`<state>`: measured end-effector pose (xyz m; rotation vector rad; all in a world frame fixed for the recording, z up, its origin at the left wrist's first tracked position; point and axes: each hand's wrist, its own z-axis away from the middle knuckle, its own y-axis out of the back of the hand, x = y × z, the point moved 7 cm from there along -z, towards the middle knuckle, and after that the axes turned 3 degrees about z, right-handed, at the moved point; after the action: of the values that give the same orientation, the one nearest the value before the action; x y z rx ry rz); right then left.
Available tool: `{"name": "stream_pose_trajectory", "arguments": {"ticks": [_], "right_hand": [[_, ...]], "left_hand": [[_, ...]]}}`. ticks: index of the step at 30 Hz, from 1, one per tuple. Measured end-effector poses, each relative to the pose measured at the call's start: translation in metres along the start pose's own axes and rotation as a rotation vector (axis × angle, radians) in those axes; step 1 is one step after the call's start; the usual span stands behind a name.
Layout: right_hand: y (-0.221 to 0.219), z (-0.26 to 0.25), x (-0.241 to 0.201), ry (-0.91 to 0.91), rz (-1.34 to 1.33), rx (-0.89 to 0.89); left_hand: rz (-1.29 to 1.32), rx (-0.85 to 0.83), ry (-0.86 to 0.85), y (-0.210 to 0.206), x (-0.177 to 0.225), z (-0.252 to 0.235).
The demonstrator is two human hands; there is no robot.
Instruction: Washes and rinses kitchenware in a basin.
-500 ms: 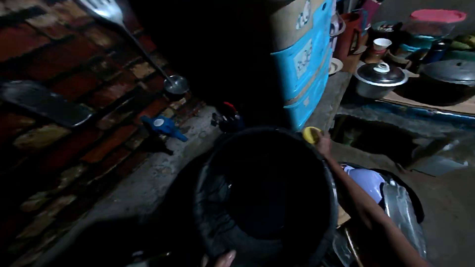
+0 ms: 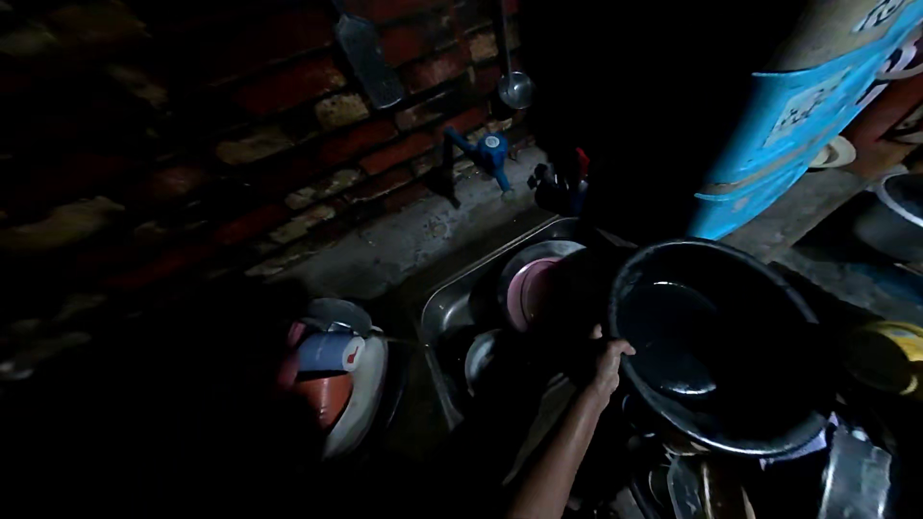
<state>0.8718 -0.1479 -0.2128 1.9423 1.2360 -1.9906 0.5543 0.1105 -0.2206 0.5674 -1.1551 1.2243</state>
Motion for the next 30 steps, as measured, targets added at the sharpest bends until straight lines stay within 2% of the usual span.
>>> {"name": "stream_pose_trajectory", "arguments": {"ticks": [1,3,4,5,7,9,11,12,14,18,21,23,30], "right_hand": [[-0.012,0.007,-0.001,-0.033,0.026,0.112],[-0.075,0.027,-0.016,-0.137,0.11,0.57],[-0.081,0.028,-0.016,-0.099,0.146,0.403],[-0.08,0.026,-0.013,-0.016,0.161,0.311],[-0.07,0.015,-0.002,0.044,0.184,0.304],[-0.078,0.015,0.0,0.065,0.196,0.332],[-0.084,0.02,0.0,0.064,0.202,0.364],[-0.087,0.023,0.001,0.069,0.195,0.383],[-0.093,0.031,0.005,0.078,0.179,0.418],[-0.105,0.046,0.01,0.123,0.141,0.486],[-0.111,0.053,0.012,0.168,0.134,0.525],[-0.11,0.057,0.011,0.218,0.108,0.561],[-0.111,0.072,0.001,0.258,0.11,0.592]], "left_hand": [[-0.009,-0.023,-0.001,-0.002,0.001,-0.006],[0.0,-0.106,0.009,-0.003,0.005,-0.015],[-0.013,-0.179,0.023,-0.001,0.011,-0.018],[-0.072,-0.244,0.009,0.005,0.019,-0.02],[-0.325,-0.226,-0.174,0.037,0.042,-0.031],[-0.65,0.03,-0.302,0.098,0.067,-0.049],[-0.832,0.254,-0.246,0.158,0.073,-0.077],[-0.848,0.297,-0.186,0.179,0.073,-0.09],[-0.817,0.296,-0.099,0.205,0.068,-0.115],[-0.79,0.226,0.006,0.223,0.06,-0.144],[-0.502,0.162,0.115,0.229,0.034,-0.155],[-0.324,0.192,0.123,0.232,0.025,-0.157],[-0.16,0.264,0.083,0.219,0.029,-0.141]]}}
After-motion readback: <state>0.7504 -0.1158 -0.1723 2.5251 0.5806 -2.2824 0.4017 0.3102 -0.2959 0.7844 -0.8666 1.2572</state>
